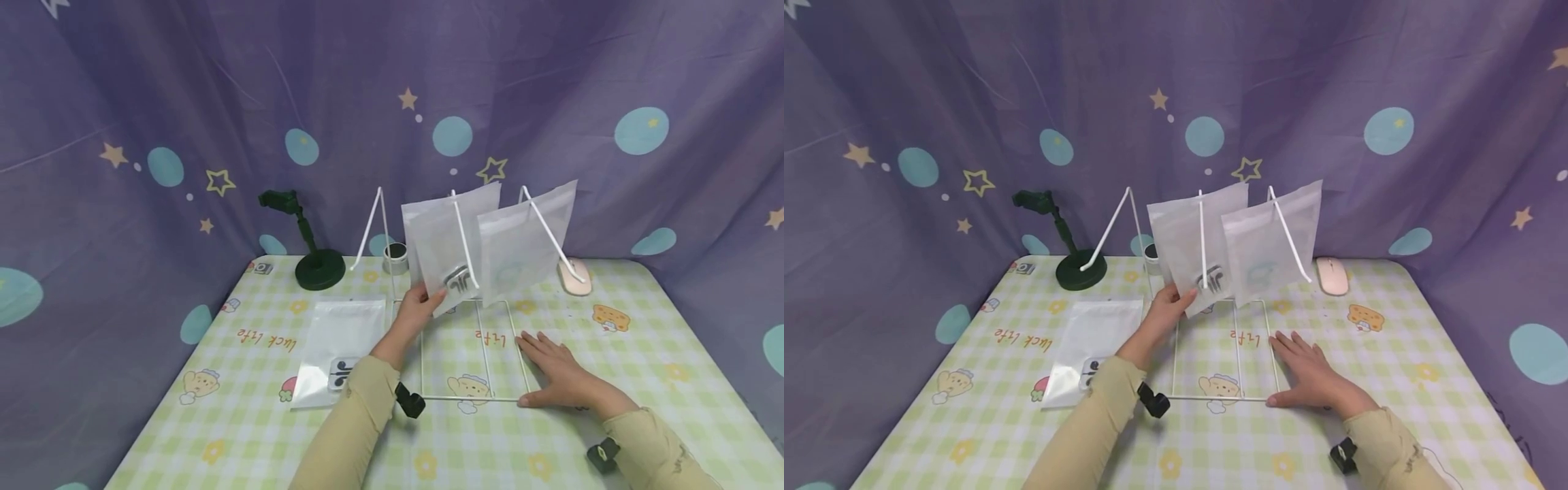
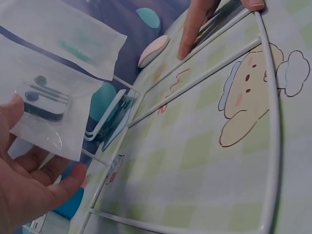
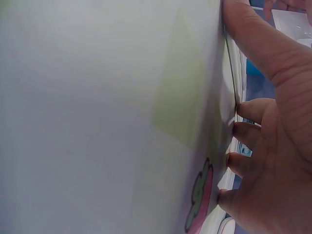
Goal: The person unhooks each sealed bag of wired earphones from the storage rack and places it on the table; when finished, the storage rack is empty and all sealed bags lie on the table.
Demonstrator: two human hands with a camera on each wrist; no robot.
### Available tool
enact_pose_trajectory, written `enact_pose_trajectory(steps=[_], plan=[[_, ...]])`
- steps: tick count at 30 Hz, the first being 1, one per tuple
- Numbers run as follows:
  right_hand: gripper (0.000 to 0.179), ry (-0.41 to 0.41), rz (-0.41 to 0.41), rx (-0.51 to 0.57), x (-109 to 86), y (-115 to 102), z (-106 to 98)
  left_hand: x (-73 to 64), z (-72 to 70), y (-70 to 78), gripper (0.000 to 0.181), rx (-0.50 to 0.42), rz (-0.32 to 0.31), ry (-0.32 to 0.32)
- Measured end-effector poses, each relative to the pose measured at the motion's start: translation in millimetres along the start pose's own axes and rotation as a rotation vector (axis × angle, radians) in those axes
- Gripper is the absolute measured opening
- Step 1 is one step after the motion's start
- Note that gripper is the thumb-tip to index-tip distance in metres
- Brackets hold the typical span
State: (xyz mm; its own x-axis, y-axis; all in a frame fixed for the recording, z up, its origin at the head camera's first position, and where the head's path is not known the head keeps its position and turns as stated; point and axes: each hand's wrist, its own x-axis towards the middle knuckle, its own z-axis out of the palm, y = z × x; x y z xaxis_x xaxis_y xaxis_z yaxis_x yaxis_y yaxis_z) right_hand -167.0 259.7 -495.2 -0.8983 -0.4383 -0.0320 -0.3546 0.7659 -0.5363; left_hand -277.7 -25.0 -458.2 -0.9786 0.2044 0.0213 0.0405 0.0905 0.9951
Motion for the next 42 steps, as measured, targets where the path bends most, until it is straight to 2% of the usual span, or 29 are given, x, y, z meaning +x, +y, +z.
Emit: enact_pose_trajectory(steps=[4,8,20,24,27,30,33,36,40,42], plan=[[0.113,0.001,0.000,0.004,0.0,0.0,0.0,-0.1,3.1,-3.1,0.037,-0.013,-0.006,-0.039],[0.113,0.002,-0.001,0.008,-0.5,-0.3,0.0,-1.8,4.6,-6.1,0.036,0.008,-0.018,-0.046],[0.113,0.008,-0.004,0.002,-1.1,-1.3,-1.7,-16.3,4.4,-1.6,0.037,0.075,-0.005,0.050],[0.113,0.012,-0.007,0.011,-1.3,-0.2,-0.4,-33.2,-0.4,13.6,0.036,0.087,0.001,0.048],[0.112,0.015,-0.005,0.007,-1.2,1.4,1.1,-48.3,-3.3,28.6,0.035,0.047,0.019,0.016],[0.113,0.012,0.001,0.001,-0.7,2.0,1.4,-58.4,-5.8,34.8,0.036,-0.006,0.046,-0.029],[0.113,0.010,0.006,0.000,-0.3,2.1,0.9,-64.6,-7.2,34.4,0.035,-0.027,0.083,-0.059],[0.114,0.012,0.007,-0.001,-0.1,1.9,0.6,-65.1,-8.6,24.6,0.034,-0.039,0.091,-0.070],[0.114,0.011,0.004,-0.005,-0.2,1.7,0.9,-64.8,-10.4,10.1,0.035,-0.030,0.089,-0.058],[0.114,0.008,0.007,-0.004,-0.4,1.6,0.7,-66.8,-10.9,8.2,0.036,0.008,0.091,-0.032]])
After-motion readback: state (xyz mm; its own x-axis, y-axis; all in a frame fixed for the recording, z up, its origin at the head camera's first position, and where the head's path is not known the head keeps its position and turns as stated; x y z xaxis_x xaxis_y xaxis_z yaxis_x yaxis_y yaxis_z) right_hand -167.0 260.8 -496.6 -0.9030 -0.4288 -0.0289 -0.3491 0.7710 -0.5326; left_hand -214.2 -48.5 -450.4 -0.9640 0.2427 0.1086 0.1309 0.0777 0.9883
